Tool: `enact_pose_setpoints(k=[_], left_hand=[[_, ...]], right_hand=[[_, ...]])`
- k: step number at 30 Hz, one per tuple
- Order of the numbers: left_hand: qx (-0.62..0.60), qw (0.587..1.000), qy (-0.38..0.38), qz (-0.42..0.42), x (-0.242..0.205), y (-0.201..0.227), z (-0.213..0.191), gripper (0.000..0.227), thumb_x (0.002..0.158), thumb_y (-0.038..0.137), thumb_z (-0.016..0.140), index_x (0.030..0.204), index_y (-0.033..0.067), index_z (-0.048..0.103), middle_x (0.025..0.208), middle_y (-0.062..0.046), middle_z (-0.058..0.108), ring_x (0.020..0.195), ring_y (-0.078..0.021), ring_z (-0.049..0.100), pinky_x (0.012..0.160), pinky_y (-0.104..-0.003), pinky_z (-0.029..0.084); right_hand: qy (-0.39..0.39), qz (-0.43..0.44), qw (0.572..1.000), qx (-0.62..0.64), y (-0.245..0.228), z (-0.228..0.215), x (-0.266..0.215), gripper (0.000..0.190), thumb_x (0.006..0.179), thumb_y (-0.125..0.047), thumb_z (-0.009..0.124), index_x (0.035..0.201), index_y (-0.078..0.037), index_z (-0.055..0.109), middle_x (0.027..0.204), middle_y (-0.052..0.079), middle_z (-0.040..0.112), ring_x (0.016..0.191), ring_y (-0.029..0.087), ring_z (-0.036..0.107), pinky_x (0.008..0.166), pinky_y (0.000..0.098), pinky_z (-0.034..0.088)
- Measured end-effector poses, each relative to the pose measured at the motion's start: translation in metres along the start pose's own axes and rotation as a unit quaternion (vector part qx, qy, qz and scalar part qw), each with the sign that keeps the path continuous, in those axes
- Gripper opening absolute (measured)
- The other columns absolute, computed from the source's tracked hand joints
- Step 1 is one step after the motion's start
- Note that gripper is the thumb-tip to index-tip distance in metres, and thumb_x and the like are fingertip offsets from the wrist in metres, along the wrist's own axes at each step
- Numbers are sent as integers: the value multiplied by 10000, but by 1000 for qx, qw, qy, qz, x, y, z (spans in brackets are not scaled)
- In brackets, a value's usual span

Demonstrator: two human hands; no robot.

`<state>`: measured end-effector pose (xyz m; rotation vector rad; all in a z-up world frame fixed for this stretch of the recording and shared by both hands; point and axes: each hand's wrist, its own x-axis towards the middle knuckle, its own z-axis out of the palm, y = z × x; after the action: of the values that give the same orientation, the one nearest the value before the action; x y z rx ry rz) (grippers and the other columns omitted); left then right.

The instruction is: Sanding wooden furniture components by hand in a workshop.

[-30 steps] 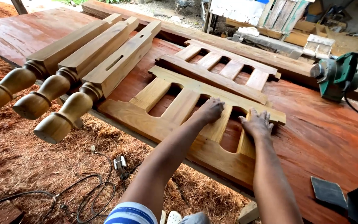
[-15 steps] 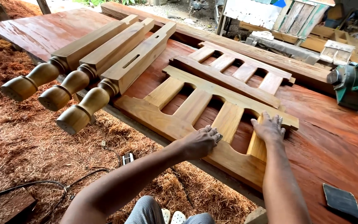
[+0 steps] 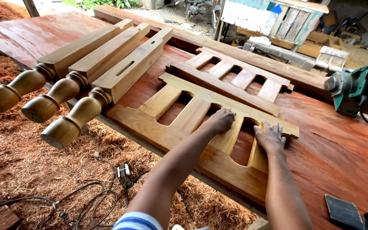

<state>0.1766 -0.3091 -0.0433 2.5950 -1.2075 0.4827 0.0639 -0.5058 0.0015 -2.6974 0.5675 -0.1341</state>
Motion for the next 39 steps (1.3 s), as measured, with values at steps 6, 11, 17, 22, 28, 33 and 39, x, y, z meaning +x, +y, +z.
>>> enact_pose_setpoints(k=[6, 11, 17, 22, 28, 33, 39], left_hand=[[34, 999, -24, -10, -18, 12, -16, 302, 838, 56, 566, 1113, -21, 661, 1119, -262, 684, 1085, -368, 654, 1011, -461, 494], [-60, 997, -50, -18, -98, 49, -71, 272, 970, 55, 490, 1182, -61, 615, 1183, -275, 658, 1124, -382, 633, 1049, -487, 483], [-38, 996, -62, 58, -179, 79, -106, 374, 965, 84, 466, 1259, -124, 570, 1209, -310, 629, 1149, -423, 612, 1070, -485, 476], [21, 994, 36, 103, -170, 74, -92, 388, 948, 99, 493, 1246, -133, 579, 1214, -321, 635, 1144, -433, 617, 1051, -483, 476], [2, 996, -87, 0, -85, 59, -93, 330, 959, 65, 452, 1210, -80, 609, 1224, -274, 662, 1162, -395, 639, 1105, -469, 474], [39, 999, 31, -21, 1, 13, 12, 343, 958, 99, 473, 1221, -73, 610, 1299, -315, 609, 1231, -433, 582, 1135, -510, 405], [12, 997, -9, -81, -29, 38, -29, 372, 973, 111, 452, 1275, -59, 588, 1403, -315, 554, 1353, -460, 496, 1159, -505, 381]], right_hand=[[3, -8, 1000, 2, -2, 1, -2, 664, 993, -590, 460, 1600, -358, 327, 1724, 144, 128, 1600, 312, 80, 1267, 591, 138], [-2, 0, 1000, 5, -6, -3, -7, 631, 1011, -564, 441, 1598, -357, 340, 1724, 123, 154, 1604, 295, 88, 1271, 595, 138], [9, -4, 1000, -4, -1, 1, -4, 625, 1020, -550, 438, 1601, -343, 335, 1716, 126, 173, 1598, 298, 94, 1261, 584, 154], [14, -11, 1000, -7, -3, -2, -6, 611, 1018, -525, 446, 1592, -342, 349, 1714, 127, 182, 1593, 306, 108, 1254, 582, 172], [37, -28, 999, -2, 17, 17, 20, 551, 1032, -473, 435, 1561, -320, 425, 1703, 152, 208, 1581, 334, 141, 1243, 593, 197], [37, -19, 999, -2, -7, -10, -7, 556, 1003, -488, 504, 1530, -311, 472, 1670, 159, 285, 1564, 338, 214, 1222, 611, 251], [17, -5, 1000, -6, -7, -5, -2, 701, 892, -495, 690, 1531, -314, 467, 1647, 166, 318, 1541, 336, 265, 1210, 610, 285]])
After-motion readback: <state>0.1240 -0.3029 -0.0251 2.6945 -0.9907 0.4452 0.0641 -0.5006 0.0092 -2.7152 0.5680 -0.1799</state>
